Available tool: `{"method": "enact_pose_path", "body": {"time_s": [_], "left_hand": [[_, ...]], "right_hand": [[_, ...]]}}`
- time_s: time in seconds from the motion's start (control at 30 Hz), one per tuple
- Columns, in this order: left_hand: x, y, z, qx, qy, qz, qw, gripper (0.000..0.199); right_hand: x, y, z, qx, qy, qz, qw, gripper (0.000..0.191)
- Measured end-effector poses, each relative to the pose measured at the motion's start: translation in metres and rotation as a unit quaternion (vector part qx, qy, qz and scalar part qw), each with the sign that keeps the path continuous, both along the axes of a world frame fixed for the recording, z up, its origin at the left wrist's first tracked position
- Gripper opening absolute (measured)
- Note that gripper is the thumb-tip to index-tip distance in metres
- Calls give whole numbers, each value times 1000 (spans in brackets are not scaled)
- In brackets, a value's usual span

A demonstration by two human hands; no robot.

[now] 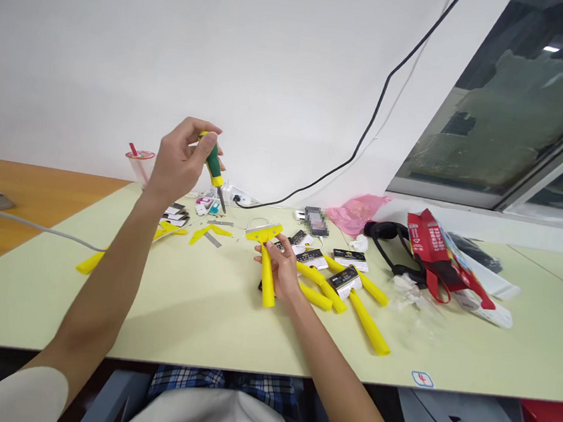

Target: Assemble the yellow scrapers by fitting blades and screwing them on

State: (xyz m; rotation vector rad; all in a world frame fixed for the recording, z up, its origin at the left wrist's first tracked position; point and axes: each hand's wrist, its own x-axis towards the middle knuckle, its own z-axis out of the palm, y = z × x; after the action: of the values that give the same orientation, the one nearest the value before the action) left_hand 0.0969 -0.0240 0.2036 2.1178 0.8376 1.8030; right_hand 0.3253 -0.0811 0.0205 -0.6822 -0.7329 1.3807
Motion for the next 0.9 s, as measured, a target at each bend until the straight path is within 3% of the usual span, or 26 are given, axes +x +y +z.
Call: {"method": "enact_pose_path", "body": {"time_s": [0.37,0.57,0.7,0.9], "left_hand": [[-9,40,-25,-144,52,13,988,33],[-10,36,-23,-163,81,22,983,32],[-13,28,-18,-163,116,-1,980,31],[-5,16,-17,-223,205,-15,953,27]], "right_hand": [[1,-3,5,49,-5,-40,998,62],[3,-2,5,92,-56,-97,989,50],[4,-10,6,166,-178,-177,954,31],[3,-23,12,200,-233,-154,939,25]]}}
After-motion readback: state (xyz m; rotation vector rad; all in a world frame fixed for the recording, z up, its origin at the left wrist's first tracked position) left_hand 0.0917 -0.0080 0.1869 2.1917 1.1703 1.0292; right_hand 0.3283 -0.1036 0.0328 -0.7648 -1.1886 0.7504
